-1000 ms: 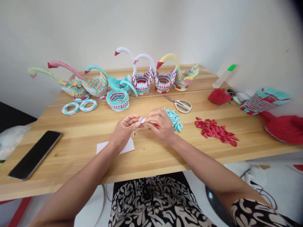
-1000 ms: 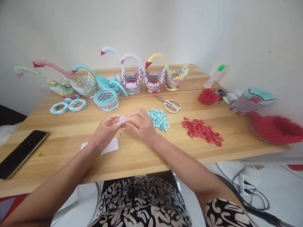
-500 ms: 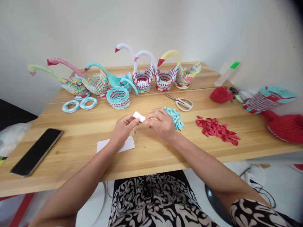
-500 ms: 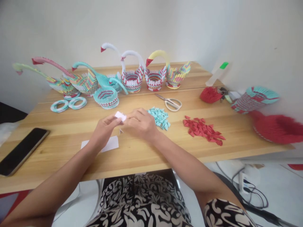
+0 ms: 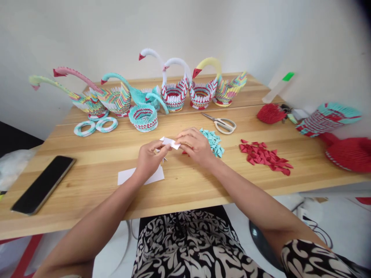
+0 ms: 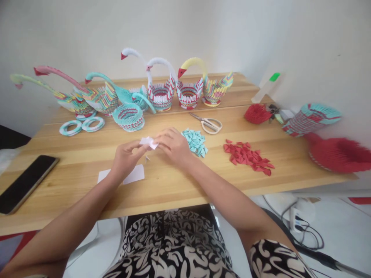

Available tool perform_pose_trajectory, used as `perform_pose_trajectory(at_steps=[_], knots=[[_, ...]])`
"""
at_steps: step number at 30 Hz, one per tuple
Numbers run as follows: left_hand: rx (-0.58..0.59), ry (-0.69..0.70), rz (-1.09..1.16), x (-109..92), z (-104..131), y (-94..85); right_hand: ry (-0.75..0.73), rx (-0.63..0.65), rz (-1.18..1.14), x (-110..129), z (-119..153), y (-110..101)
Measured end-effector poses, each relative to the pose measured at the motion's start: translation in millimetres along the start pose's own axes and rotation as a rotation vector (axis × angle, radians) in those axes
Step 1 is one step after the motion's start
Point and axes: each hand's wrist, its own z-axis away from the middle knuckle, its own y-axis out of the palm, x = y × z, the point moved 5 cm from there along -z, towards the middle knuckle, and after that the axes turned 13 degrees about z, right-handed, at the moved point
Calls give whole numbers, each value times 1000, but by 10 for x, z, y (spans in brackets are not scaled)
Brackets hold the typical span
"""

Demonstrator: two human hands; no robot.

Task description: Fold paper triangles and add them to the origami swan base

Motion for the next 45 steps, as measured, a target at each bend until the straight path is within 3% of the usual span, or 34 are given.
perform_pose_trajectory(at_steps=[10, 13, 19, 27, 33, 40, 45], knots=[[-16, 27, -17, -25, 10, -18, -13, 77, -84, 2, -15, 24], [-1, 22, 18, -32, 20, -3, 101, 107, -172, -29, -8, 43], [17, 51, 31, -67, 20, 11, 462, 129, -373, -95, 39, 97], [41, 32, 72, -71, 20, 32, 631, 207, -571, -127, 82, 188], [54, 45, 70, -59, 12, 40, 684, 230, -607, -135, 97, 228], [79, -25, 158, -1, 13, 84, 658, 140, -602, -65, 106, 203], [15, -117, 291, 63, 3, 48, 626, 124, -586, 27, 114, 180]])
